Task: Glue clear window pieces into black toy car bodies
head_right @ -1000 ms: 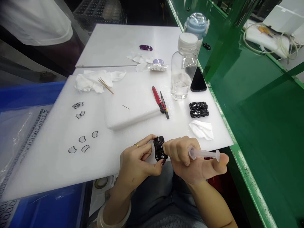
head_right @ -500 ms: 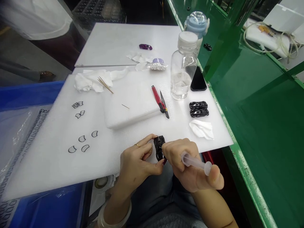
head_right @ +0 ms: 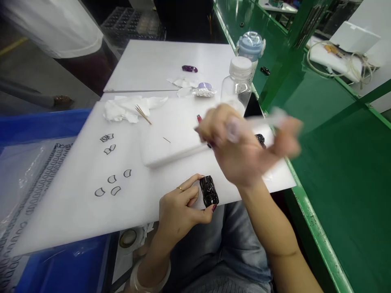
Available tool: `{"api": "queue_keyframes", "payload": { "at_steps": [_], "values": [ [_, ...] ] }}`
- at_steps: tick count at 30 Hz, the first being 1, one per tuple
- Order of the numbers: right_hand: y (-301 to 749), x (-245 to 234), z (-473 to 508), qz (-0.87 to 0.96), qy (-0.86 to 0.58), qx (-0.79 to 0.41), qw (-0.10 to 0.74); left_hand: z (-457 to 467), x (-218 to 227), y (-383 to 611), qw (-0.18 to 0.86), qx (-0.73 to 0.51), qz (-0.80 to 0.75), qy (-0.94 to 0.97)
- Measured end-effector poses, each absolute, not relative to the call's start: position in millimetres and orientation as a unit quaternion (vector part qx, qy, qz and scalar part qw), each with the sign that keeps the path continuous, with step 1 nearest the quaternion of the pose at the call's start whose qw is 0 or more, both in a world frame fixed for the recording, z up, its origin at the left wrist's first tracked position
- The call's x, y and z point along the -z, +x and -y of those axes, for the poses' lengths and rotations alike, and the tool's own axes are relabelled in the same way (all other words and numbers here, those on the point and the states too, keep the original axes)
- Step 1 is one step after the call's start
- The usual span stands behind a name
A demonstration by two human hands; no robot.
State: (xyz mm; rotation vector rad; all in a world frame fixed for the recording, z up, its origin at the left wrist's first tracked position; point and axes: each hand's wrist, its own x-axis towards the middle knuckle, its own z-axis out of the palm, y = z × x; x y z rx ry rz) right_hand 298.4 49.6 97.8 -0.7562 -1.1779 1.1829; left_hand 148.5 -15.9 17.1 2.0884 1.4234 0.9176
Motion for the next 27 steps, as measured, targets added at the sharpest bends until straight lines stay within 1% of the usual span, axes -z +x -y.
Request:
{"api": "queue_keyframes", "payload": {
  "at_steps": [1, 3, 5, 6, 8, 9, 10, 11, 13, 15, 18, 20, 22, 24, 27],
  "values": [
    [293, -93, -68, 0.521, -0.315, -0.505, 0.612, 16, -16, 148, 0.218, -0.334, -0.513, 0.761],
    [286, -82, -94, 0.555, -0.328, -0.525, 0.555, 18, -14, 147, 0.201, -0.333, -0.505, 0.771],
    [289, -75, -100, 0.573, -0.36, -0.508, 0.533, 18, -12, 145, 0.18, -0.331, -0.494, 0.784],
    [297, -75, -95, 0.576, -0.376, -0.476, 0.548, 19, -11, 144, 0.171, -0.33, -0.486, 0.791],
    [319, -78, -74, 0.576, -0.416, -0.374, 0.596, 19, -11, 142, 0.152, -0.324, -0.471, 0.806],
    [333, -81, -61, 0.578, -0.449, -0.316, 0.604, 19, -11, 142, 0.143, -0.323, -0.467, 0.811],
    [346, -83, -47, 0.583, -0.496, -0.261, 0.588, 18, -11, 142, 0.137, -0.322, -0.467, 0.812],
    [358, -84, -34, 0.596, -0.549, -0.21, 0.548, 18, -11, 141, 0.135, -0.321, -0.47, 0.811],
    [376, -80, -12, 0.627, -0.64, -0.107, 0.432, 18, -11, 141, 0.152, -0.325, -0.472, 0.806],
    [385, -68, 4, 0.647, -0.685, -0.007, 0.336, 19, -13, 139, 0.2, -0.357, -0.453, 0.792],
    [391, -45, 16, 0.661, -0.69, 0.122, 0.268, 25, -18, 133, 0.274, -0.426, -0.401, 0.764],
    [396, -31, 18, 0.682, -0.669, 0.181, 0.233, 28, -23, 124, 0.285, -0.425, -0.393, 0.764],
    [403, -21, 16, 0.703, -0.645, 0.206, 0.217, 28, -28, 109, 0.264, -0.398, -0.427, 0.768],
    [410, -17, 13, 0.702, -0.642, 0.201, 0.233, 24, -32, 88, 0.221, -0.383, -0.49, 0.751],
    [418, -27, 11, 0.649, -0.699, 0.122, 0.275, 15, -35, 52, 0.108, -0.36, -0.611, 0.697]
  ]
}}
